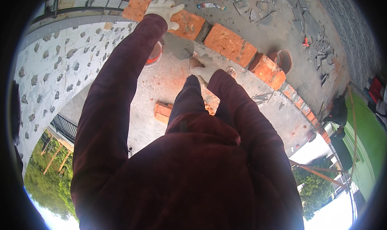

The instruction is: The person scoops mortar from a bucket with a trowel and spreads it along a low brick wall. They place bricks onto the mortar, tap them into alignment, and continue the process along the wall.

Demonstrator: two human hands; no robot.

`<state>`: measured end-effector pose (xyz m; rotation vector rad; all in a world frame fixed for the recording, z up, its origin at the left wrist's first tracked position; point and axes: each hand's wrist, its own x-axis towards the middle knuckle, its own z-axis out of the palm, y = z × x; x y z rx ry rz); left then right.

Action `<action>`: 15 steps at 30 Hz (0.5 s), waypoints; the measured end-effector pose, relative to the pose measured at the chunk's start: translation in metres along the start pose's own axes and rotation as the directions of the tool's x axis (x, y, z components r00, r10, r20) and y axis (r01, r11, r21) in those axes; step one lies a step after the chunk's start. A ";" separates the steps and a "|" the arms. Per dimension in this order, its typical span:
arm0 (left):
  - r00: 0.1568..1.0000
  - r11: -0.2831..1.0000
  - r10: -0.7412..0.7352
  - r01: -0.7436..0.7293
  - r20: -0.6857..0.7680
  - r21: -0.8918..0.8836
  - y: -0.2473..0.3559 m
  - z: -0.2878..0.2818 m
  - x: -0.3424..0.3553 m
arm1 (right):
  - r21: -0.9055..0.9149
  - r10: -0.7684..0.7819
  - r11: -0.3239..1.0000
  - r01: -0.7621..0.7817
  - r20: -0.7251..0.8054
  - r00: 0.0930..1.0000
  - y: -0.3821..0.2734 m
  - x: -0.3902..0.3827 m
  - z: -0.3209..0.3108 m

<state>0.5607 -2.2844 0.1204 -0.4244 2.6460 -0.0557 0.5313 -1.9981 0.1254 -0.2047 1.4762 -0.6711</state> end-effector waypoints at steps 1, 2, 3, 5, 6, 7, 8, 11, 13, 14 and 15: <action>1.000 1.000 0.000 0.000 -0.001 -0.001 0.000 0.000 -0.001 | 0.012 -0.011 1.000 0.011 -0.053 0.999 -0.002 -0.005 0.009; 1.000 1.000 0.001 -0.001 -0.002 -0.003 -0.001 0.000 -0.001 | 0.024 -0.021 0.999 0.023 -0.106 0.994 -0.005 -0.009 0.014; 1.000 1.000 0.001 -0.001 -0.005 -0.004 -0.002 0.000 -0.001 | 0.046 -0.009 0.999 0.011 -0.048 0.999 -0.007 -0.009 0.013; 0.999 1.000 0.006 -0.005 -0.039 0.002 -0.004 0.005 0.000 | 0.088 0.011 0.996 -0.017 0.072 0.997 -0.008 -0.009 0.006; 0.998 1.000 0.014 -0.014 -0.057 0.003 -0.004 0.006 0.000 | 0.078 -0.017 0.997 0.013 0.040 0.999 -0.005 -0.007 0.002; 0.997 1.000 0.020 -0.021 -0.069 -0.007 -0.004 0.006 0.000 | 0.066 -0.044 0.997 0.043 0.010 0.999 -0.001 -0.004 -0.003; 0.996 0.999 0.026 -0.028 -0.080 -0.017 -0.004 0.007 0.000 | 0.054 -0.072 0.996 0.073 -0.020 0.997 0.005 -0.001 -0.005; 0.993 0.999 0.033 -0.036 -0.111 -0.026 -0.006 0.012 0.001 | -0.022 -0.077 0.997 0.077 0.009 0.997 0.006 -0.002 0.000; 0.991 0.999 0.034 -0.039 -0.130 -0.033 -0.007 0.016 0.003 | -0.013 -0.043 0.999 0.044 0.049 0.998 -0.007 -0.008 -0.004; 0.990 0.998 0.034 -0.040 -0.137 -0.040 -0.008 0.019 0.003 | -0.014 -0.031 0.999 0.032 0.041 0.999 -0.017 -0.014 -0.005; 0.990 0.998 0.030 -0.037 -0.141 -0.047 -0.009 0.019 0.002 | -0.016 -0.019 1.000 0.020 0.039 0.999 -0.022 -0.019 -0.006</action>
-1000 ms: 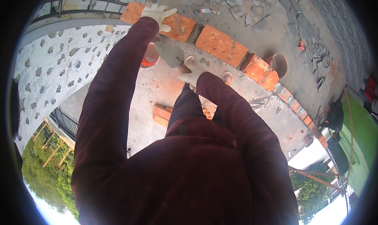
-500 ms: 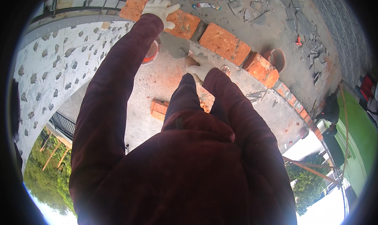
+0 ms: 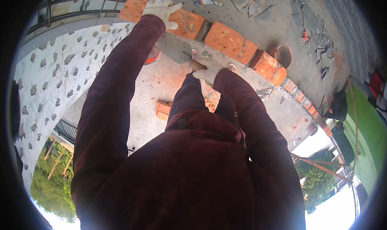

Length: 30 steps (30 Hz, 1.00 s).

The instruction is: The person scoops mortar from a bucket with a trowel and spreads it along a low brick wall. They place bricks onto the mortar, tap them into alignment, and continue the process along the wall.

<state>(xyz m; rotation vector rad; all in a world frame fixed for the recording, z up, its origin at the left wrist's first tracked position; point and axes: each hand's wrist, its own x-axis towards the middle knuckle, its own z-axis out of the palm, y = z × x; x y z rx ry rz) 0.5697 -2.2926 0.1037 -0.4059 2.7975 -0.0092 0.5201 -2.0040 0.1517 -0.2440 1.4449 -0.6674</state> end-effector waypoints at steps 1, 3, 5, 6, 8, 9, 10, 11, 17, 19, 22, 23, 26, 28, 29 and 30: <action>1.000 1.000 -0.001 0.001 0.006 -0.003 0.000 0.000 -0.001 | -0.025 -0.006 1.000 0.005 -0.025 1.000 0.000 -0.001 0.003; 1.000 1.000 0.000 0.000 0.014 -0.008 -0.001 -0.003 -0.001 | -0.076 -0.021 0.997 0.016 -0.077 0.997 0.002 0.000 0.010; 1.000 1.000 0.006 -0.006 0.012 -0.001 0.001 -0.002 0.002 | -0.075 -0.033 0.997 0.030 -0.036 0.999 0.017 0.007 0.004; 1.000 1.000 0.008 -0.008 0.017 0.002 0.003 -0.003 0.000 | -0.077 -0.007 0.997 0.006 -0.013 1.000 0.015 0.005 0.002; 0.999 1.000 0.005 -0.005 0.046 0.002 0.002 -0.007 0.001 | -0.110 -0.055 0.993 0.049 -0.047 0.997 0.023 0.008 0.005; 0.998 1.000 0.005 -0.005 0.056 0.002 0.003 -0.010 0.003 | -0.147 -0.132 0.982 0.116 -0.105 0.986 0.036 0.013 0.008; 0.998 1.000 0.009 -0.010 0.055 0.000 0.004 -0.010 0.004 | -0.187 -0.212 0.965 0.182 -0.155 0.965 0.041 0.017 0.012; 0.999 1.000 0.014 -0.014 0.053 -0.002 0.006 -0.010 0.004 | -0.400 -0.317 0.882 0.248 -0.117 0.941 0.046 0.014 0.010; 0.900 0.878 -0.274 0.090 -0.339 -0.471 -0.013 0.014 -0.025 | -0.724 -0.331 0.686 0.069 -0.227 0.916 0.052 -0.060 0.028; 0.663 0.466 -0.690 0.099 -0.291 -0.879 -0.006 0.030 -0.058 | -0.665 -0.371 0.743 0.079 -0.310 0.876 0.062 -0.090 0.024; 0.498 -0.522 -0.748 -0.035 0.438 -0.852 0.066 0.091 -0.093 | -0.754 -0.603 0.635 0.166 -0.350 0.717 0.072 -0.114 0.010; 0.543 -0.639 -0.649 -0.010 0.533 -0.769 0.099 0.149 -0.096 | -0.765 -0.625 0.617 0.182 -0.337 0.704 0.061 -0.117 0.008; 0.617 -0.844 -0.329 0.147 0.714 -0.516 0.168 0.099 -0.085 | -0.762 -0.488 0.647 0.033 -0.381 0.785 0.019 -0.111 0.002; 0.624 -0.811 -0.383 0.126 0.682 -0.571 0.202 0.109 -0.071 | -0.809 -0.552 0.582 0.083 -0.318 0.771 0.001 -0.106 0.004; 0.618 -0.775 -0.432 0.117 0.656 -0.621 0.219 0.129 -0.063 | -0.820 -0.623 0.550 0.156 -0.279 0.731 -0.008 -0.105 0.009; 0.618 -0.734 -0.474 0.118 0.628 -0.669 0.230 0.140 -0.057 | -0.824 -0.686 0.522 0.221 -0.251 0.683 -0.014 -0.106 0.014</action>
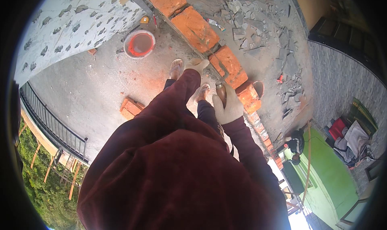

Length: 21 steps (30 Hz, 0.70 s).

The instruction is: The person scoops mortar from a bucket with a trowel and spreads it along a low brick wall. They place bricks onto the mortar, tap them into alignment, and continue the process along the wall.

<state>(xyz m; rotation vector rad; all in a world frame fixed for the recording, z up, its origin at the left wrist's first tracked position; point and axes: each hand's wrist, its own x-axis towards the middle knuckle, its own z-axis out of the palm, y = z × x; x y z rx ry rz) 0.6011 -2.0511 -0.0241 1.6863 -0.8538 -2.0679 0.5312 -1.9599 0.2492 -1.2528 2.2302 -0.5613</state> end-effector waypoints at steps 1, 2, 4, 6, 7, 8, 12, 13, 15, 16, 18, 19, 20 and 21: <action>1.000 1.000 0.014 -0.014 0.014 -0.023 -0.001 0.007 -0.002 | 0.025 -0.055 0.998 0.056 -0.060 0.997 -0.004 0.000 -0.001; 0.999 0.999 0.029 -0.028 0.026 -0.045 -0.001 0.013 -0.005 | -0.005 -0.127 0.992 0.128 -0.123 0.984 -0.003 0.003 0.000; 0.999 0.989 0.004 0.003 0.042 -0.150 -0.005 0.022 -0.010 | -0.084 -0.062 0.994 0.070 0.094 0.994 -0.002 0.020 -0.009; 0.997 0.958 -0.031 0.050 0.071 -0.281 -0.001 0.032 -0.015 | -0.177 0.071 0.983 -0.037 0.188 0.980 -0.002 0.037 -0.018; 0.996 0.938 -0.044 0.068 0.078 -0.341 0.005 0.033 -0.018 | -0.183 -0.002 0.983 0.031 0.156 0.988 0.003 0.046 -0.022; 0.997 0.951 -0.043 0.062 0.070 -0.304 0.012 0.034 -0.021 | -0.190 -0.075 0.977 0.099 0.126 0.989 0.012 0.054 -0.028; 0.998 0.952 -0.038 0.049 0.043 -0.304 0.016 0.033 -0.023 | -0.084 -0.102 0.990 0.113 0.126 0.987 -0.013 0.072 -0.046; 0.998 0.937 -0.040 0.057 0.057 -0.343 0.013 0.036 -0.029 | -0.059 -0.178 0.981 0.185 0.107 0.978 -0.009 0.075 -0.051; 0.997 0.910 -0.020 0.047 0.069 -0.412 0.016 0.042 -0.042 | -0.243 -0.119 0.955 0.167 0.199 0.973 -0.001 0.090 -0.054; 0.998 0.895 -0.002 0.027 0.057 -0.445 0.018 0.042 -0.042 | -0.316 -0.101 0.933 0.173 0.233 0.967 -0.002 0.102 -0.051; 1.000 0.937 0.026 -0.021 0.011 -0.348 0.018 0.044 -0.047 | -0.415 -0.138 0.870 0.267 0.314 0.939 -0.007 0.120 -0.052; 0.999 0.953 0.040 -0.042 -0.012 -0.299 0.018 0.045 -0.048 | -0.383 -0.242 0.848 0.367 0.337 0.910 -0.012 0.128 -0.048; 0.999 0.961 0.044 -0.049 -0.022 -0.272 0.019 0.047 -0.047 | -0.346 -0.343 0.815 0.464 0.357 0.869 -0.017 0.135 -0.044; 0.999 0.968 0.043 -0.046 -0.019 -0.245 0.025 0.050 -0.051 | -0.315 -0.429 0.776 0.546 0.372 0.823 -0.018 0.140 -0.041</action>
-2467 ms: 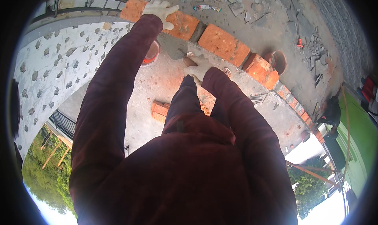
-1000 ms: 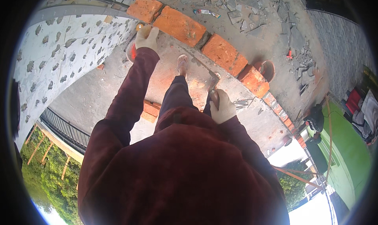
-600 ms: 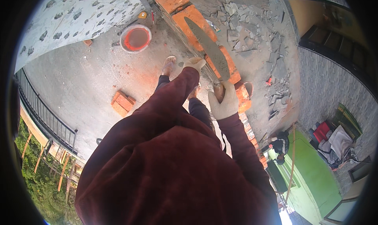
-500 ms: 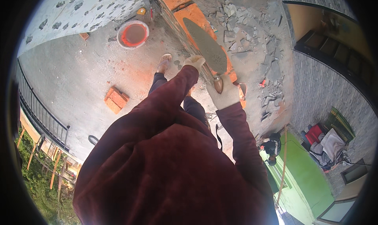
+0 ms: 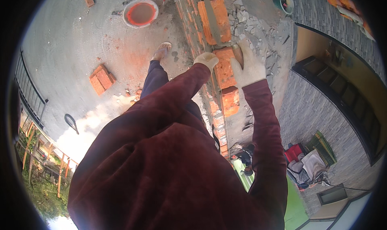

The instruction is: The person scoops mortar from a bucket with a trowel and spreads it along a low brick wall. They place bricks onto the mortar, tap them into alignment, and continue the process along the wall.

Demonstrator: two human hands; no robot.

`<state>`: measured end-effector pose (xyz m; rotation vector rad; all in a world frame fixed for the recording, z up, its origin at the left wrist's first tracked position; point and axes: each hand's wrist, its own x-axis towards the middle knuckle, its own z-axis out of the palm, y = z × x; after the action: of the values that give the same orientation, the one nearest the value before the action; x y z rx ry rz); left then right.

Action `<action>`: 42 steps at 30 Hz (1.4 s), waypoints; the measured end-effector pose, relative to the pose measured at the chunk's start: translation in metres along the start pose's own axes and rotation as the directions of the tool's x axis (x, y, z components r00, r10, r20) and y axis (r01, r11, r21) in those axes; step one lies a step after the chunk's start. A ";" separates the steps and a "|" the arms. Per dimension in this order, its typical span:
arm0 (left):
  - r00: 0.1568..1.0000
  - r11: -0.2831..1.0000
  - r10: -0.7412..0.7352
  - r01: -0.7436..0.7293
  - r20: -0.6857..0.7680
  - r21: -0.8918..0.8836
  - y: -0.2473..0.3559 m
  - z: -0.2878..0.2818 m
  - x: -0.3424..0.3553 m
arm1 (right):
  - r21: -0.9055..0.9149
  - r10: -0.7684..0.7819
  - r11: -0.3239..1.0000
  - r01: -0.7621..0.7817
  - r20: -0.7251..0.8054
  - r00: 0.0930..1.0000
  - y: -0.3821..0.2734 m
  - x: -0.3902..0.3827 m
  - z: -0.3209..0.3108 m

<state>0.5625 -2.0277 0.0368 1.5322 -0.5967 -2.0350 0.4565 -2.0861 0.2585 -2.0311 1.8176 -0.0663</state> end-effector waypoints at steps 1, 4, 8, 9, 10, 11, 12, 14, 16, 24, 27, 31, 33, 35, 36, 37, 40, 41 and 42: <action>1.000 1.000 0.001 -0.001 0.002 0.029 0.003 0.003 -0.002 | -0.041 -0.017 0.999 0.019 0.066 0.998 0.002 0.008 0.003; 0.999 0.982 0.039 -0.031 -0.038 0.188 0.011 0.011 -0.005 | -0.165 -0.059 0.981 0.105 0.262 0.963 0.011 0.043 0.015; 0.966 0.950 0.197 -0.144 -0.170 0.278 0.002 0.026 -0.011 | -0.293 0.008 0.951 0.102 0.353 0.935 0.014 0.073 0.030; 0.971 0.960 0.160 -0.111 -0.176 0.257 0.003 0.027 -0.014 | -0.220 -0.007 0.972 0.084 0.331 0.944 0.012 0.074 0.032; 0.976 0.969 0.123 -0.078 -0.179 0.236 0.004 0.026 -0.016 | -0.145 -0.018 0.987 0.065 0.306 0.952 0.010 0.074 0.033; 0.976 0.969 0.121 -0.076 -0.183 0.235 0.004 0.023 -0.017 | -0.068 -0.023 0.997 0.044 0.281 0.960 0.009 0.074 0.035; 0.975 0.969 0.129 -0.085 -0.181 0.233 0.008 0.021 -0.017 | -0.104 -0.065 0.990 0.097 0.271 0.960 0.013 0.074 0.036; 0.986 0.971 0.099 -0.066 -0.135 0.230 0.015 0.018 -0.017 | -0.176 -0.146 0.965 0.194 0.254 0.956 0.023 0.071 0.044; 0.998 0.972 0.022 -0.008 -0.057 0.234 0.021 0.012 -0.015 | -0.293 0.005 0.950 0.110 0.366 0.930 0.015 0.076 0.044; 0.993 0.961 0.078 -0.052 -0.086 0.272 0.018 0.015 -0.012 | -0.238 -0.020 0.967 0.089 0.278 0.960 -0.005 0.074 0.038; 0.993 0.963 0.067 -0.039 -0.098 0.267 0.013 0.018 -0.013 | -0.329 0.083 0.941 0.073 0.436 0.896 0.007 0.074 0.041; 0.998 0.973 0.039 -0.029 -0.039 0.227 0.025 0.010 -0.017 | -0.182 -0.026 0.981 0.065 0.206 0.978 -0.010 0.068 0.041; 0.999 0.971 0.035 -0.026 -0.036 0.236 0.025 0.009 -0.018 | -0.257 0.041 0.966 0.032 0.274 0.961 -0.013 0.072 0.042; 0.999 0.972 0.018 -0.008 -0.041 0.233 0.021 0.010 -0.015 | -0.445 0.166 0.893 0.072 0.474 0.865 0.005 0.081 0.051; 0.999 0.973 -0.002 0.012 -0.046 0.231 0.021 0.009 -0.013 | -0.430 0.170 0.900 0.074 0.501 0.848 0.005 0.080 0.050; 0.999 0.973 -0.021 0.032 -0.049 0.230 0.021 0.008 -0.011 | -0.416 0.176 0.907 0.072 0.527 0.831 0.005 0.074 0.048; 1.000 0.972 0.019 -0.018 -0.002 0.234 0.026 0.004 -0.019 | -0.157 0.067 0.988 -0.002 0.408 0.910 -0.012 0.057 0.026; 1.000 0.967 0.008 -0.011 0.011 0.255 0.025 0.001 -0.025 | -0.025 0.036 0.999 -0.029 0.301 0.953 -0.025 0.051 0.011; 0.997 0.953 0.063 -0.046 -0.047 0.299 0.023 0.000 -0.026 | 0.102 0.018 0.994 -0.036 0.166 0.986 -0.037 0.046 -0.008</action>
<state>0.5715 -2.0284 0.0705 1.7145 -0.9489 -1.9186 0.4959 -2.1301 0.2674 -1.8805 1.7029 0.0137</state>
